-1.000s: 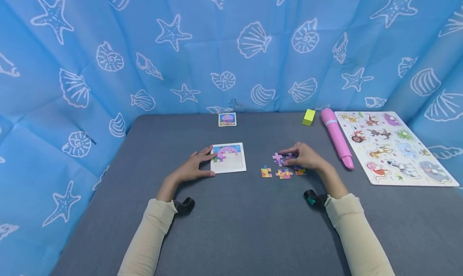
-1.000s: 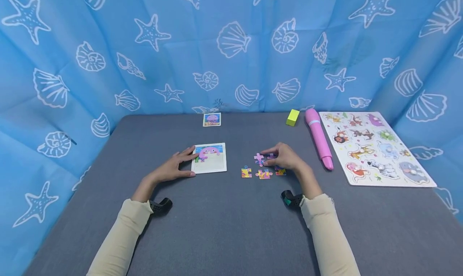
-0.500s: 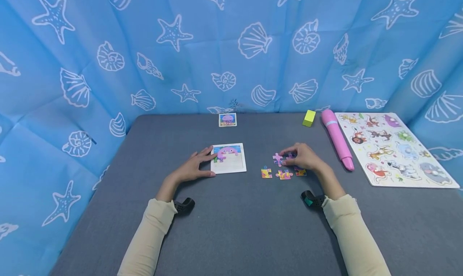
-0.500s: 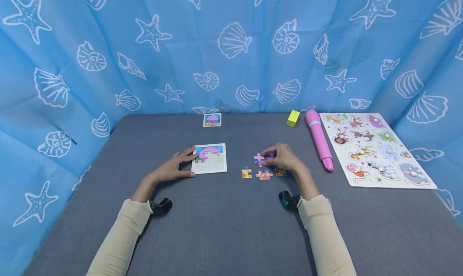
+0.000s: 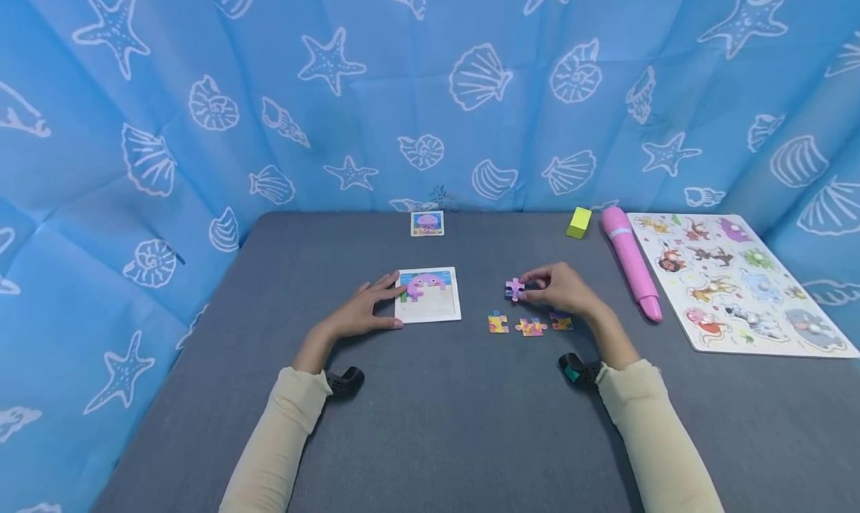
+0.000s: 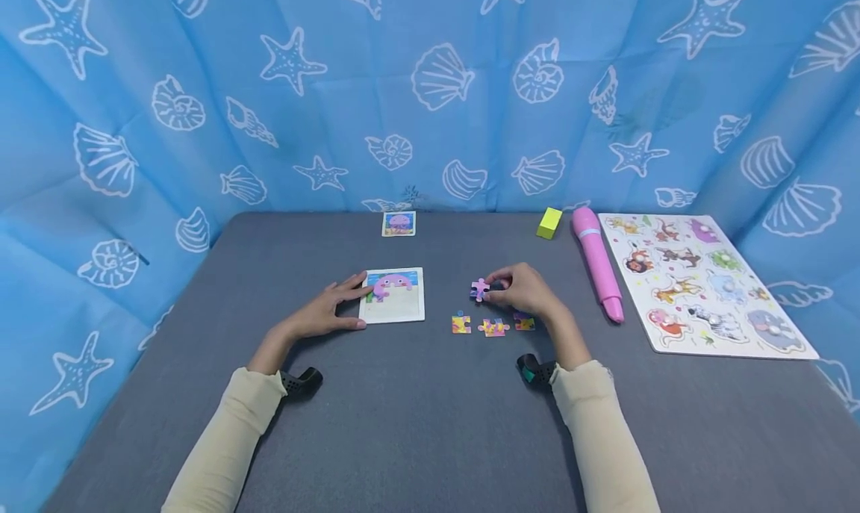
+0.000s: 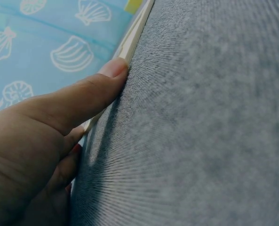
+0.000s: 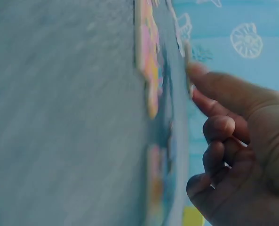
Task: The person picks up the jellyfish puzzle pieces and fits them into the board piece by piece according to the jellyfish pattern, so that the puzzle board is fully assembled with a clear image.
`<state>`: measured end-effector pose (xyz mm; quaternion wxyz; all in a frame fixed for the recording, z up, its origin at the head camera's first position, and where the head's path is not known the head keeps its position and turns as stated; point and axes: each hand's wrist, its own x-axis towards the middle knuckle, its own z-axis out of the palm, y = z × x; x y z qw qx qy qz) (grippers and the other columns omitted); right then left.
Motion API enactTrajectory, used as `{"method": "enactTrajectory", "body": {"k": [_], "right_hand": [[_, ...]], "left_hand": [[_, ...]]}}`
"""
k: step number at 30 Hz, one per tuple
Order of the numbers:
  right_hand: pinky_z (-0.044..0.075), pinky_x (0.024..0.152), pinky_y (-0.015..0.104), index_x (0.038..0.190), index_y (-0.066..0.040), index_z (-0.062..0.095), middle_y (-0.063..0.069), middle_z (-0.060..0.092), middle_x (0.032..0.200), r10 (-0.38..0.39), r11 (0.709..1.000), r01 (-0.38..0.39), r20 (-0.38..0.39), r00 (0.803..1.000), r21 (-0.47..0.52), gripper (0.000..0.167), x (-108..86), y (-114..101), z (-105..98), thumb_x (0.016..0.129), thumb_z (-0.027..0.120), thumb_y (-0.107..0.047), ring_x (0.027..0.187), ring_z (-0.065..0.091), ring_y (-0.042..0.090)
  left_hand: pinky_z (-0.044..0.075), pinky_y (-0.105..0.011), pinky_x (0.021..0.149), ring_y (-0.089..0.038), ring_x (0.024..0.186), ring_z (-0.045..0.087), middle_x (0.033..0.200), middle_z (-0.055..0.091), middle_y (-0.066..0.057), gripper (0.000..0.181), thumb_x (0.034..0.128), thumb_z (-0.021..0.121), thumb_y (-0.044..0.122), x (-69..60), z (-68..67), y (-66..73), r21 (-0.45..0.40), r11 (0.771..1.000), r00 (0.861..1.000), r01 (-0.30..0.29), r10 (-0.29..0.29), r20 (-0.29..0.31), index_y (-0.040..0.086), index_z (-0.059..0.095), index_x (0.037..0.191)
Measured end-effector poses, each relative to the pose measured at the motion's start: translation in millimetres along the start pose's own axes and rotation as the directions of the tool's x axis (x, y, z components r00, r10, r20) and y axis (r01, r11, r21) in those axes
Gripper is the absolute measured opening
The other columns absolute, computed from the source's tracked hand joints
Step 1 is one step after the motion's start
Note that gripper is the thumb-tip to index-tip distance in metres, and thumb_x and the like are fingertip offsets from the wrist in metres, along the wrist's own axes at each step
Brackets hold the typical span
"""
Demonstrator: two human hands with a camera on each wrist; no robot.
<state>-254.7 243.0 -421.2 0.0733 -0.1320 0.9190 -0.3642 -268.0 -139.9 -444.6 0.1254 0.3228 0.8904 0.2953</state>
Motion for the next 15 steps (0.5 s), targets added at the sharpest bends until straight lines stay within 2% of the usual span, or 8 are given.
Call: {"method": "enactTrajectory", "body": {"k": [6,15], "right_hand": [[0.028,0.051,0.022,0.101,-0.004,0.069,0.000,0.040,0.063,-0.077,0.997,0.077,0.022,0.997,0.000,0.025,21.0,-35.0,13.3,0.079,0.071,-0.017,0.056,0.035,0.010],[0.029,0.053,0.023,0.101,-0.001,0.069,-0.003,0.036,0.055,-0.179,0.984,0.177,0.070,0.981,0.024,0.025,52.8,-75.1,57.4,0.080,0.071,-0.014,0.050,0.029,0.009]], "left_hand": [[0.003,-0.054,0.113,-0.030,0.143,0.009,0.155,0.013,-0.010,0.074,0.0814,0.068,0.037,0.6,1.1,-1.4,0.006,1.000,1.000,-0.013,0.013,0.000,0.014,0.034,0.143],[0.003,-0.056,0.112,-0.030,0.143,0.010,0.154,0.014,-0.012,0.072,0.0820,0.068,0.034,-0.3,-0.1,0.3,0.009,1.000,1.000,-0.018,0.018,-0.008,0.013,0.034,0.143]]}}
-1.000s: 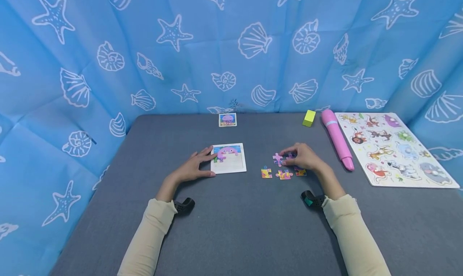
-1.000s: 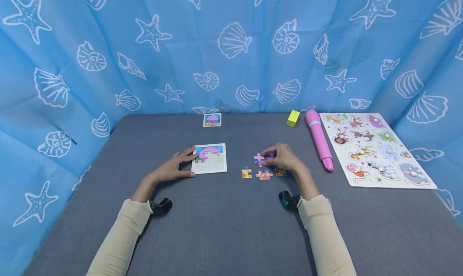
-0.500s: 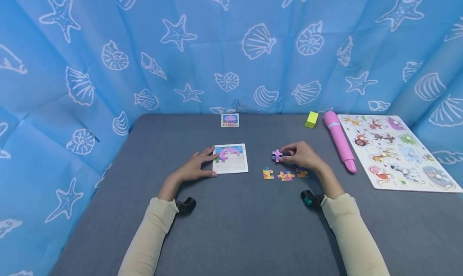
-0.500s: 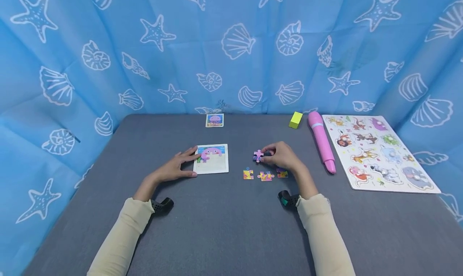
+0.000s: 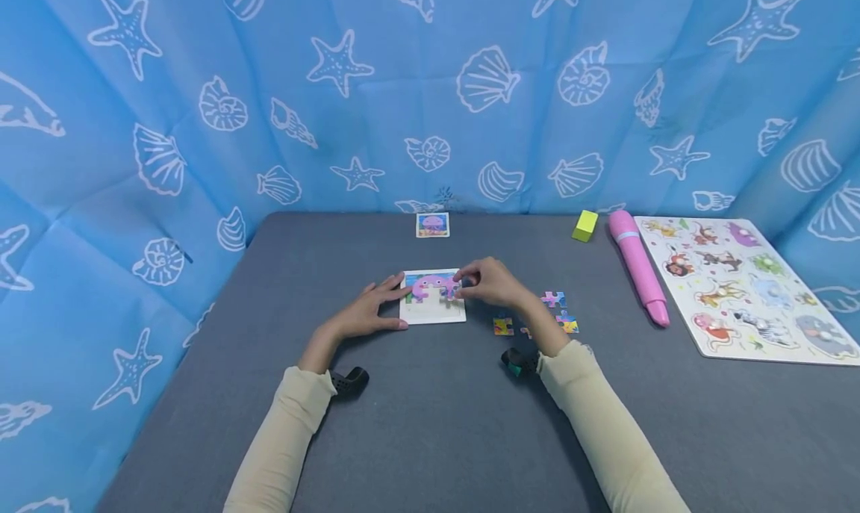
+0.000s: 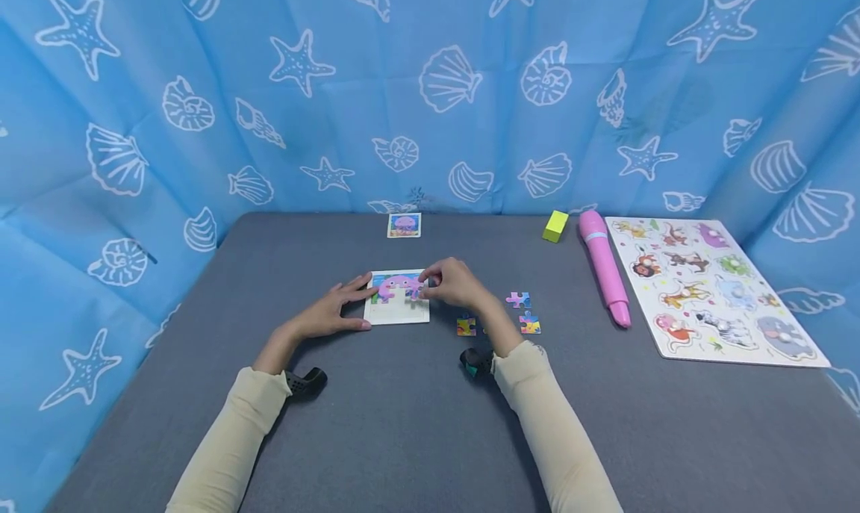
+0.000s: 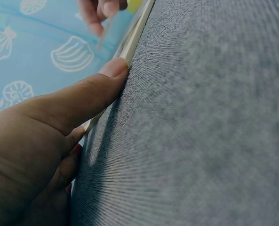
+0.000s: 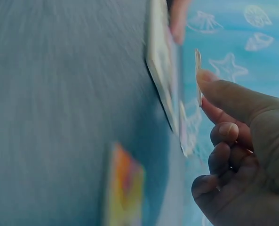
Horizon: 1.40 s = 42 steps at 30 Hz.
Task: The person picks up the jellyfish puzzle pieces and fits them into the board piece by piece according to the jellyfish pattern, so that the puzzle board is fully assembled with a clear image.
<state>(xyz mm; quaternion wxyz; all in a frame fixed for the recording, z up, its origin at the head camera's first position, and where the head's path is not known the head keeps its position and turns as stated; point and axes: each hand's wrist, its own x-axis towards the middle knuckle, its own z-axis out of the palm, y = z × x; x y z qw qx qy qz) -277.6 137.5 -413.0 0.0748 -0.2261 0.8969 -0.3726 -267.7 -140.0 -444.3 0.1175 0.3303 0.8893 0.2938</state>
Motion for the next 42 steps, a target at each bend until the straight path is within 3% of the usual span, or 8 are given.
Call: {"method": "enactTrajectory", "body": {"k": [10,20,30,38,42], "right_hand": [[0.027,0.051,0.024,0.099,-0.002,0.071,-0.002,0.040,0.057,0.074,0.997,-0.074,0.004,0.997,-0.033,0.025,18.8,-8.2,25.8,0.078,0.073,-0.015,0.053,0.033,0.011],[0.026,0.050,0.023,0.105,-0.003,0.070,-0.002,0.040,0.057,0.034,0.999,-0.034,-0.030,0.999,-0.029,0.032,22.0,-8.5,29.2,0.076,0.074,-0.015,0.053,0.033,0.011],[0.029,0.054,0.023,0.109,-0.006,0.068,0.006,0.059,0.071,0.025,0.993,-0.024,0.003,1.000,-0.116,0.045,24.7,-12.6,34.8,0.071,0.079,-0.029,0.060,0.033,0.011],[0.021,0.046,0.022,0.106,-0.007,0.069,0.002,0.052,0.045,0.035,0.979,-0.036,-0.010,0.999,-0.198,0.044,26.9,-17.7,36.0,0.070,0.079,-0.031,0.048,0.018,0.008],[0.021,0.045,0.021,0.105,-0.009,0.070,0.004,0.063,0.055,0.079,0.964,-0.080,-0.012,0.997,-0.254,0.042,26.6,-26.6,35.8,0.070,0.079,-0.032,0.046,0.020,0.008]], "left_hand": [[0.002,-0.057,0.112,-0.031,0.143,0.009,0.155,0.012,-0.012,0.072,0.0825,0.067,0.035,1.5,0.7,-1.4,-0.018,1.000,1.000,0.009,-0.009,0.006,0.013,0.034,0.143],[0.001,-0.055,0.112,-0.030,0.143,0.008,0.155,0.012,-0.011,0.072,0.0824,0.067,0.034,2.5,-0.4,-3.1,-0.030,1.000,1.000,0.004,-0.004,0.010,0.014,0.034,0.143],[0.002,-0.057,0.112,-0.030,0.143,0.009,0.155,0.012,-0.012,0.072,0.0826,0.067,0.035,1.9,-0.2,-3.9,-0.021,1.000,1.000,-0.005,0.005,0.006,0.013,0.034,0.143],[0.001,-0.055,0.112,-0.030,0.143,0.008,0.155,0.012,-0.011,0.071,0.0832,0.067,0.034,2.1,0.5,-5.9,-0.020,1.000,1.000,-0.004,0.004,0.004,0.013,0.034,0.143],[0.001,-0.056,0.112,-0.030,0.143,0.008,0.155,0.012,-0.012,0.071,0.0831,0.067,0.034,2.0,0.6,-6.5,-0.022,1.000,1.000,-0.012,0.013,0.002,0.013,0.034,0.143]]}}
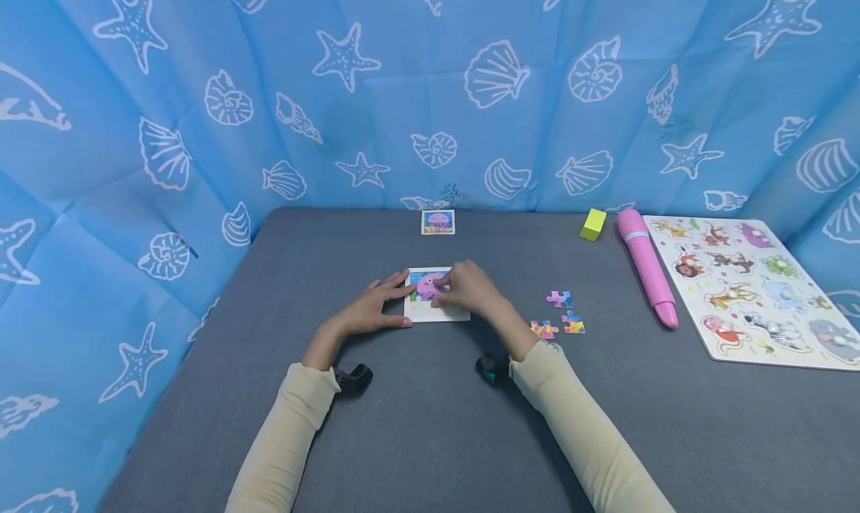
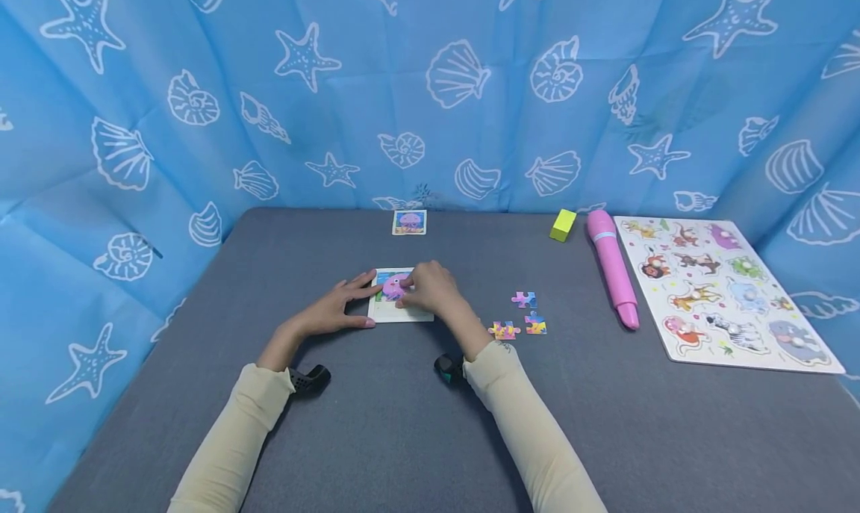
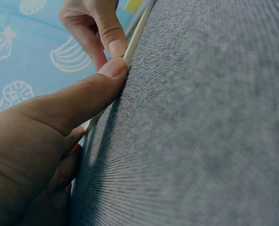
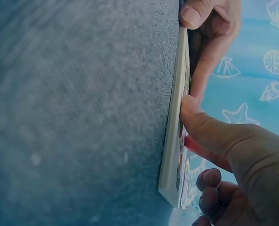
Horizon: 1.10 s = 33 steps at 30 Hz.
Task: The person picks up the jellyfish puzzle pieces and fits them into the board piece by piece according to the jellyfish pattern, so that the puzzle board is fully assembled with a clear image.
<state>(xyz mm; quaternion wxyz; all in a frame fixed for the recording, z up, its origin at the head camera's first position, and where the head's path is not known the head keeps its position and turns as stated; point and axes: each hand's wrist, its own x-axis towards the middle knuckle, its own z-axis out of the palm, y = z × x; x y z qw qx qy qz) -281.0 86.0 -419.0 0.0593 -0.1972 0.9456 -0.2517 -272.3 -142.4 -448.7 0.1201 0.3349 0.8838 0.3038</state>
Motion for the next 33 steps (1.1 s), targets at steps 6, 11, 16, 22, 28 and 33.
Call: {"method": "enactTrajectory", "body": {"k": [6,11,16,22,28,33], "right_hand": [[0.022,0.045,0.021,0.105,-0.013,0.070,0.008,0.072,0.085,0.029,1.000,-0.029,-0.016,0.999,0.009,0.042,-1.2,2.8,1.1,0.070,0.079,-0.035,0.048,0.021,0.009],[0.022,0.046,0.022,0.107,-0.012,0.069,0.010,0.071,0.078,0.025,0.998,-0.024,-0.021,0.999,0.060,0.044,-4.0,7.5,1.3,0.070,0.079,-0.034,0.049,0.021,0.010],[0.029,0.052,0.023,0.109,-0.008,0.069,0.011,0.062,0.069,0.000,0.988,0.008,-0.053,0.999,0.154,0.040,-10.8,20.2,-2.8,0.075,0.076,-0.028,0.056,0.031,0.011],[0.032,0.051,0.026,0.110,-0.005,0.068,0.004,0.044,0.066,0.061,0.972,-0.034,-0.114,0.992,0.233,0.034,-29.7,45.7,-25.5,0.081,0.071,-0.023,0.057,0.036,0.015],[0.031,0.047,0.023,0.113,-0.004,0.066,0.002,0.041,0.064,0.110,0.959,-0.068,-0.140,0.984,0.276,0.036,-61.9,87.5,-50.2,0.082,0.070,-0.021,0.053,0.035,0.010],[0.033,0.045,0.021,0.116,0.000,0.063,-0.001,0.041,0.060,0.142,0.946,-0.103,-0.105,0.984,0.309,0.036,-94.4,123.3,-68.0,0.085,0.066,-0.017,0.048,0.035,0.003]], "left_hand": [[0.001,-0.054,0.113,-0.029,0.143,0.008,0.155,0.011,-0.011,0.072,0.0829,0.067,0.034,1.5,-0.4,1.0,0.004,1.000,1.000,0.008,-0.008,0.005,0.014,0.034,0.143],[0.001,-0.055,0.113,-0.029,0.143,0.008,0.155,0.012,-0.011,0.072,0.0826,0.067,0.034,2.6,0.6,2.2,0.006,1.000,1.000,0.004,-0.005,0.009,0.013,0.034,0.143],[0.002,-0.056,0.112,-0.030,0.143,0.008,0.155,0.011,-0.012,0.072,0.0834,0.066,0.036,4.0,3.4,3.3,0.011,1.000,1.000,-0.011,0.011,0.020,0.013,0.033,0.143],[0.001,-0.055,0.113,-0.030,0.143,0.008,0.155,0.011,-0.012,0.073,0.0822,0.068,0.032,1.5,2.6,4.8,-0.009,1.000,1.000,-0.011,0.011,0.008,0.012,0.033,0.143],[0.001,-0.053,0.113,-0.029,0.143,0.009,0.155,0.011,-0.010,0.073,0.0818,0.068,0.034,-2.1,1.0,3.5,0.013,1.000,1.000,0.008,-0.008,0.003,0.013,0.033,0.143],[0.002,-0.054,0.113,-0.031,0.143,0.010,0.155,0.013,-0.012,0.074,0.0811,0.069,0.033,-2.8,1.0,3.7,0.002,1.000,1.000,0.005,-0.005,-0.013,0.012,0.034,0.143]]}}
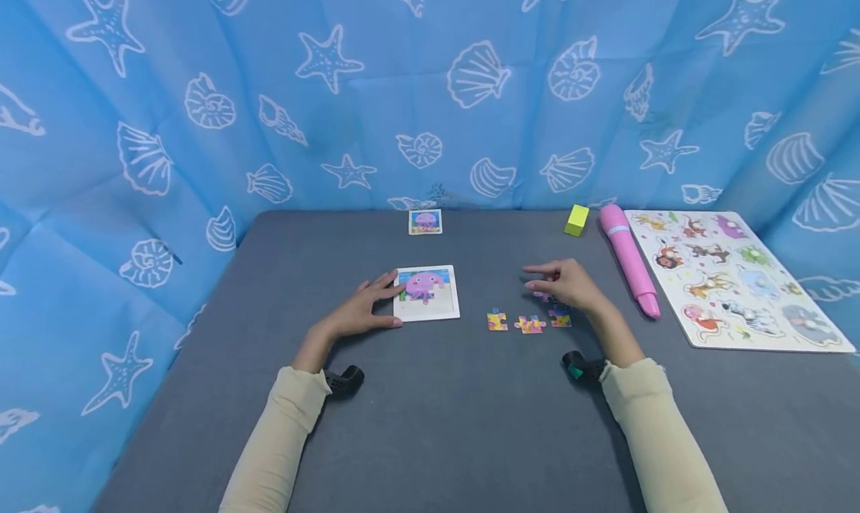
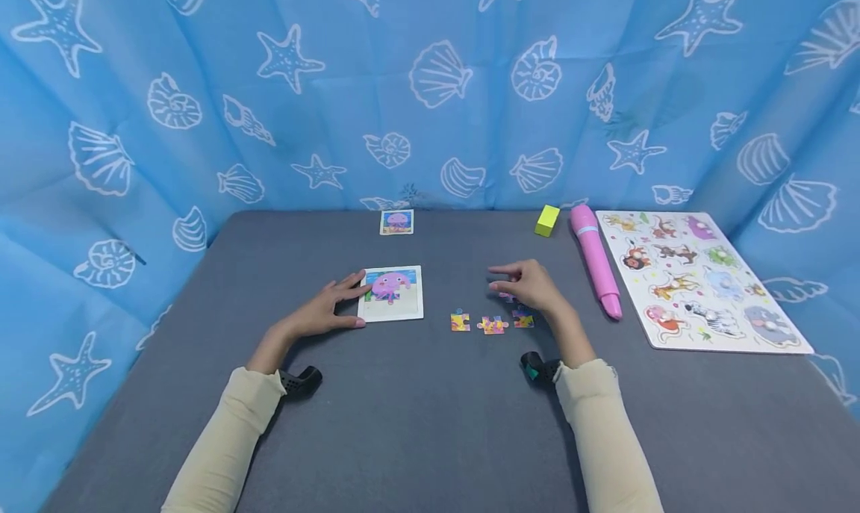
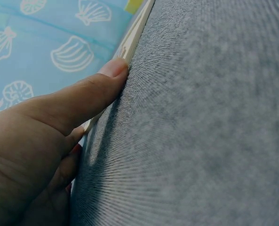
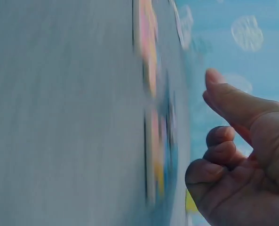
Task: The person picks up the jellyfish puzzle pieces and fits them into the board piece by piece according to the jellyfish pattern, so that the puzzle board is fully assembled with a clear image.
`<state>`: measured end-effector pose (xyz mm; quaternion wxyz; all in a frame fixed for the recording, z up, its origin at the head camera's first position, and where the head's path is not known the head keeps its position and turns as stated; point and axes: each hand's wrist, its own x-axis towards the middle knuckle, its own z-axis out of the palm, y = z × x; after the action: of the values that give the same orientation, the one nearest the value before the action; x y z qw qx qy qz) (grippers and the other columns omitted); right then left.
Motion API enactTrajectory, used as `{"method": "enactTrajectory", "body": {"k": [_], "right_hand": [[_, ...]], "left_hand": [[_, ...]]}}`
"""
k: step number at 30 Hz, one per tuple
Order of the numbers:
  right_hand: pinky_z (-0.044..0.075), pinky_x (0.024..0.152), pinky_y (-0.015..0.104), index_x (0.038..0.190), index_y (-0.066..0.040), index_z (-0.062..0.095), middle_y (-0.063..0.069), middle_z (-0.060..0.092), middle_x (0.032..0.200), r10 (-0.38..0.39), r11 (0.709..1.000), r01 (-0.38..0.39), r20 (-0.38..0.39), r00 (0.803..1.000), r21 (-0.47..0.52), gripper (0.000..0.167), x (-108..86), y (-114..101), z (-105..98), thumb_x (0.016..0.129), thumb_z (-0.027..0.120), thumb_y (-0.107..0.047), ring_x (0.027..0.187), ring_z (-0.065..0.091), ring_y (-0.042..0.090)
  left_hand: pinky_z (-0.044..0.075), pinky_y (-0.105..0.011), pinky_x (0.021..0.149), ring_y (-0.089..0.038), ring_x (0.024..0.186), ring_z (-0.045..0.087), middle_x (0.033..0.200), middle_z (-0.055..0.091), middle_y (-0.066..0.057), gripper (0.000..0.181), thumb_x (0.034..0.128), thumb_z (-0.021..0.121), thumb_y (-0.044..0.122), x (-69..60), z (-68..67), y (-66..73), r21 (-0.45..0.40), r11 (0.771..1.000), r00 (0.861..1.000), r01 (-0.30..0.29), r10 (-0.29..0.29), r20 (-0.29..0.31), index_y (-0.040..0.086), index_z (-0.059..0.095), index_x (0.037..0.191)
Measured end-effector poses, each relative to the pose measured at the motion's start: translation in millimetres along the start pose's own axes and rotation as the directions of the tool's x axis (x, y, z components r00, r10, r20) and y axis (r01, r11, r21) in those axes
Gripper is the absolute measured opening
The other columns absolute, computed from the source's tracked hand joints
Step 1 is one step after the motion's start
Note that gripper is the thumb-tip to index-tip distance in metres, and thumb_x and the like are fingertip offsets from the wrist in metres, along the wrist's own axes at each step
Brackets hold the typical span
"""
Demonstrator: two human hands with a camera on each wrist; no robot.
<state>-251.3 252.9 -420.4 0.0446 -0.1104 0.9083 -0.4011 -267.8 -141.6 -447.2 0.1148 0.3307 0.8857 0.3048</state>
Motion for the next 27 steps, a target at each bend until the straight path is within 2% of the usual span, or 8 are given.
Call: {"method": "enactTrajectory", "body": {"k": [4,11,20,27], "right_hand": [[0.030,0.045,0.021,0.117,0.002,0.062,-0.003,0.039,0.058,0.045,0.999,-0.045,0.013,0.999,0.006,0.037,-15.5,17.5,-17.3,0.085,0.066,-0.016,0.049,0.034,0.003],[0.030,0.046,0.021,0.117,0.002,0.062,-0.003,0.039,0.059,0.080,0.997,-0.081,0.031,0.996,0.008,0.040,-30.3,27.6,-28.8,0.085,0.066,-0.021,0.051,0.035,0.004],[0.028,0.045,0.020,0.114,0.000,0.064,-0.004,0.034,0.056,0.078,0.995,-0.075,0.050,0.996,-0.066,0.036,-26.0,29.5,-26.9,0.082,0.068,-0.014,0.048,0.030,0.004],[0.027,0.045,0.021,0.113,-0.001,0.066,-0.004,0.036,0.056,0.077,0.994,-0.074,0.030,0.997,-0.083,0.035,-25.3,31.8,-25.2,0.082,0.069,-0.018,0.048,0.031,0.003]], "left_hand": [[0.002,-0.054,0.113,-0.031,0.143,0.010,0.155,0.013,-0.012,0.074,0.0811,0.069,0.034,0.0,-0.1,-1.9,0.011,1.000,1.000,0.003,-0.003,-0.002,0.013,0.034,0.143],[0.003,-0.054,0.113,-0.031,0.142,0.011,0.155,0.013,-0.011,0.075,0.0808,0.068,0.039,1.3,1.5,-4.7,0.030,1.000,1.000,-0.003,0.003,0.001,0.014,0.033,0.143],[0.002,-0.055,0.113,-0.031,0.143,0.010,0.155,0.013,-0.011,0.075,0.0808,0.069,0.036,0.0,-0.3,-2.1,0.008,1.000,1.000,0.005,-0.005,0.001,0.014,0.034,0.143],[0.002,-0.054,0.113,-0.030,0.143,0.010,0.155,0.013,-0.011,0.074,0.0812,0.068,0.035,1.9,0.7,-3.7,0.018,1.000,1.000,0.002,-0.002,0.009,0.014,0.034,0.143]]}}
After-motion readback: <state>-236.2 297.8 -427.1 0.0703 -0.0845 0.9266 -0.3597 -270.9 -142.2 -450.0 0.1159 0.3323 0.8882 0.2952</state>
